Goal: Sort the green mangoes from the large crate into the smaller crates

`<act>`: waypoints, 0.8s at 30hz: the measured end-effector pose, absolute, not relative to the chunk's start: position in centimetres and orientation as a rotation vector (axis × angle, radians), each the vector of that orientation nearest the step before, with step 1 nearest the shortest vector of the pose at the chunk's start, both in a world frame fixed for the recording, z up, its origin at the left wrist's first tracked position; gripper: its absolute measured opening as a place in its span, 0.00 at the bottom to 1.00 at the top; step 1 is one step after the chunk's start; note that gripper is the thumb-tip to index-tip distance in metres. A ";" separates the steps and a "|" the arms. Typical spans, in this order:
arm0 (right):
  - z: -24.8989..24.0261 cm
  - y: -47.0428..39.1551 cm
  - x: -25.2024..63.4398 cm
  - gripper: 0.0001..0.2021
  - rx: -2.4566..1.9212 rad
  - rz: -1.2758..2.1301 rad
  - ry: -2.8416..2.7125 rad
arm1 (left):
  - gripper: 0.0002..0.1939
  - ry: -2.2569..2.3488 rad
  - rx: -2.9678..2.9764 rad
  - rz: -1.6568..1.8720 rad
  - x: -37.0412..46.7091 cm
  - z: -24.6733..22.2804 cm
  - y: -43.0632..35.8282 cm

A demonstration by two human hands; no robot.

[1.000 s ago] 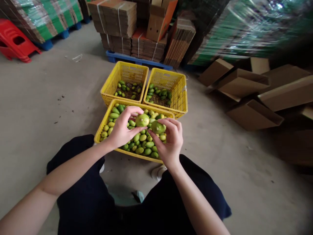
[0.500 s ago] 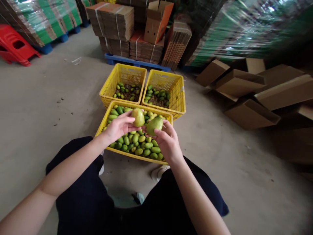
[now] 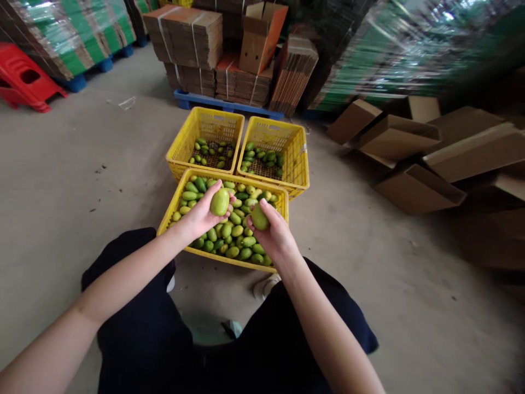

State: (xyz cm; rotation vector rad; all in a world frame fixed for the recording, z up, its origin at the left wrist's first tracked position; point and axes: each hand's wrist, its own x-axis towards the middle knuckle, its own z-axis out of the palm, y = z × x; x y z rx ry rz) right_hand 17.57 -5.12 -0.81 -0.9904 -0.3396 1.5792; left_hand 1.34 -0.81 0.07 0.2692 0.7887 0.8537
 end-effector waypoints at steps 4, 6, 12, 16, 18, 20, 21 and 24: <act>-0.9 -4.7 17.9 0.11 -0.933 1.682 -0.322 | 0.15 0.725 0.288 0.818 1.0 0.0 -0.4; -0.9 -4.6 17.9 0.10 -0.910 1.684 -0.285 | 0.14 0.685 0.294 0.839 0.9 0.3 -0.3; -0.7 -4.6 17.2 0.10 -0.897 1.591 -0.247 | 0.14 0.718 0.359 0.899 1.4 0.9 -0.4; -0.5 -4.7 16.7 0.13 -0.832 1.658 -0.296 | 0.12 0.717 0.244 0.936 1.2 1.2 -0.7; -0.4 -4.9 16.6 0.13 -0.783 1.707 -0.302 | 0.13 0.678 0.202 0.933 1.0 1.2 -0.9; -0.3 -5.1 16.6 0.12 -0.756 1.739 -0.277 | 0.15 0.631 0.173 0.938 0.8 1.1 -1.1; -0.3 -5.0 16.7 0.11 -0.750 1.747 -0.265 | 0.15 0.615 0.159 0.950 0.8 1.0 -1.1; -0.4 -4.2 17.0 0.08 -0.718 1.719 -0.260 | 0.14 0.594 0.132 0.997 1.2 0.9 -0.9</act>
